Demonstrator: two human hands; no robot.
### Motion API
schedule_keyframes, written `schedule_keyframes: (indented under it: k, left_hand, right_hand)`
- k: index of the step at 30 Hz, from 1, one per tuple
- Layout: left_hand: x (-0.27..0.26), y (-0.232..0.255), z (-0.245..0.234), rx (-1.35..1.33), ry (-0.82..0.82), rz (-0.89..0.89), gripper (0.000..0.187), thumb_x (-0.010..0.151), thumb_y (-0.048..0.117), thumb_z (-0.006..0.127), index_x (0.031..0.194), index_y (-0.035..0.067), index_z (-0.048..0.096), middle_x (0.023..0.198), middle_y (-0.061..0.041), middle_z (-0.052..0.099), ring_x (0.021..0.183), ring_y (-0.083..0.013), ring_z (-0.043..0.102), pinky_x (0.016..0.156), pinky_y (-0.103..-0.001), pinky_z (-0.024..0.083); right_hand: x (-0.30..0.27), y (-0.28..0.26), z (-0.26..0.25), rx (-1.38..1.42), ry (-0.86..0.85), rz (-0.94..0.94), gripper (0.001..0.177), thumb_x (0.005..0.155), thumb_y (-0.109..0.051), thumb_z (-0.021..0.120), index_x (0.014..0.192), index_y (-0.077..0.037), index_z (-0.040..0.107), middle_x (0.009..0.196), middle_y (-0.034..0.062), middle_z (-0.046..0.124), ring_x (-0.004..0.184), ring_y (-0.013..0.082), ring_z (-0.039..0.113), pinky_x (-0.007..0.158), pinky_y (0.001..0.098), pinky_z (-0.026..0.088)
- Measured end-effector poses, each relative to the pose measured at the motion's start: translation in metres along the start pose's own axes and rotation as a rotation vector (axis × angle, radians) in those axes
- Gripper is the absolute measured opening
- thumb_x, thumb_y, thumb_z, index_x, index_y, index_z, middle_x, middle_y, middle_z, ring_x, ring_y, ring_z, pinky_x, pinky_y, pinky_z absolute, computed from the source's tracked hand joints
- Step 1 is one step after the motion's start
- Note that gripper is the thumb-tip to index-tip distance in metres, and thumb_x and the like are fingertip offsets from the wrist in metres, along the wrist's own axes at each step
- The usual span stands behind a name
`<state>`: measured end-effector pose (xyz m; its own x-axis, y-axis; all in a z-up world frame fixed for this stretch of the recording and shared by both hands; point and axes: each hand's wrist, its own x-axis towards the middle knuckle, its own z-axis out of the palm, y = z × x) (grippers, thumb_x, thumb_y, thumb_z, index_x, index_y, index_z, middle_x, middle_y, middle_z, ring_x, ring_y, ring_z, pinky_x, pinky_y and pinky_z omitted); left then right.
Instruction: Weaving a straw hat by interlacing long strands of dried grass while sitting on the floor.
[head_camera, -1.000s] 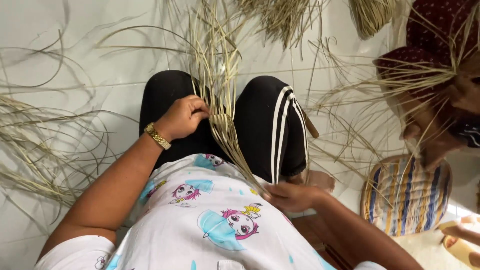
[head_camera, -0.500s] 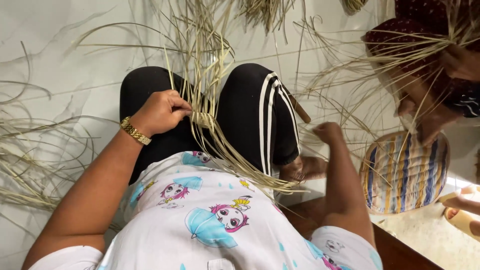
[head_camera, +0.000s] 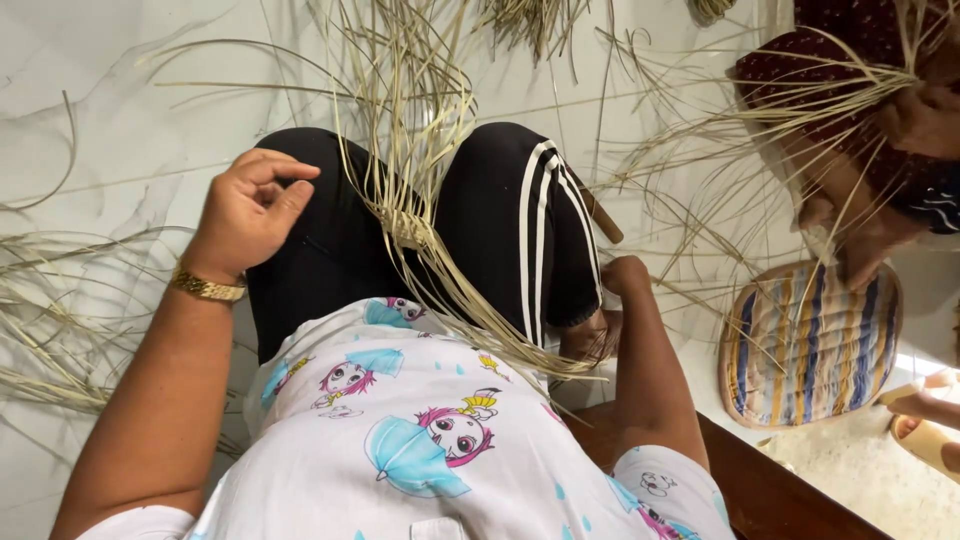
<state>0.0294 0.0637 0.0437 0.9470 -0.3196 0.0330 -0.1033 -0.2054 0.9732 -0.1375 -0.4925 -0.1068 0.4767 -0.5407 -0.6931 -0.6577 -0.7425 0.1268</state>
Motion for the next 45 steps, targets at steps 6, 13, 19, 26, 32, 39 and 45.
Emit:
schedule_keyframes:
  k: [6,13,19,26,32,39,45]
  left_hand:
    - [-0.008,0.023,-0.021,0.035,0.015,-0.081,0.013,0.107,0.009,0.065,0.117,0.001,0.069,0.116,-0.009,0.059,0.069,-0.0126,0.056,0.059,-0.022,0.054]
    - [-0.009,0.041,-0.028,0.051,0.048,-0.027,0.012,0.115,0.009,0.064,0.12,-0.001,0.067,0.116,-0.012,0.063,0.07,-0.0153,0.058,0.065,-0.021,0.05]
    - [-0.015,0.047,-0.025,0.036,0.029,-0.03,0.011,0.112,0.01,0.064,0.118,0.002,0.069,0.111,-0.01,0.065,0.069,-0.0139,0.059,0.062,-0.02,0.051]
    - [-0.021,0.06,-0.045,-0.011,0.088,-0.042,0.01,0.116,0.009,0.063,0.118,0.001,0.067,0.107,-0.009,0.066,0.073,-0.0125,0.057,0.068,-0.021,0.049]
    - [-0.014,0.08,-0.038,-0.019,0.039,0.014,0.011,0.115,0.008,0.062,0.118,-0.001,0.066,0.112,-0.012,0.068,0.079,-0.014,0.059,0.069,-0.021,0.051]
    - [0.011,0.098,0.009,0.157,-0.136,0.337,0.009,0.105,0.005,0.068,0.111,0.002,0.073,0.112,-0.014,0.071,0.107,-0.0236,0.068,0.1,-0.034,0.054]
    - [0.038,0.122,0.129,0.219,-0.31,0.467,0.034,0.106,0.03,0.057,0.116,0.002,0.072,0.11,-0.023,0.071,0.124,-0.049,0.058,0.11,-0.073,0.024]
  right_hand:
    - [0.006,0.026,-0.032,0.169,-0.037,-0.035,0.029,0.08,-0.031,0.069,0.095,-0.009,0.079,0.092,0.0105,0.077,0.086,0.0259,0.07,0.078,0.0403,0.053]
    - [-0.015,0.003,-0.055,0.059,-0.062,-0.017,0.048,0.09,-0.049,0.076,0.118,-0.01,0.079,0.119,0.0118,0.076,0.109,0.0283,0.07,0.097,0.0407,0.053]
    - [0.011,0.001,0.005,0.073,0.05,0.052,0.019,0.087,-0.012,0.057,0.08,0.0,0.07,0.091,0.0176,0.073,0.086,0.0349,0.07,0.072,0.0432,0.053]
    - [-0.095,-0.015,-0.141,0.204,-0.171,-0.057,0.021,0.092,-0.018,0.073,0.11,-0.01,0.078,0.113,0.0055,0.078,0.106,0.022,0.068,0.099,0.0414,0.05]
    - [-0.114,-0.002,-0.206,0.196,-0.157,-0.109,0.011,0.094,-0.01,0.073,0.103,-0.009,0.08,0.103,0.0058,0.08,0.099,0.0196,0.069,0.102,0.0388,0.047]
    - [-0.179,-0.063,-0.234,0.111,-0.114,-0.287,0.018,0.1,-0.018,0.068,0.113,-0.01,0.078,0.115,0.0052,0.08,0.106,0.0197,0.073,0.106,0.0366,0.052]
    - [-0.217,-0.157,-0.191,0.415,0.109,-1.35,0.013,0.09,-0.01,0.072,0.1,-0.016,0.079,0.083,0.0011,0.071,0.084,0.0207,0.072,0.081,0.034,0.055]
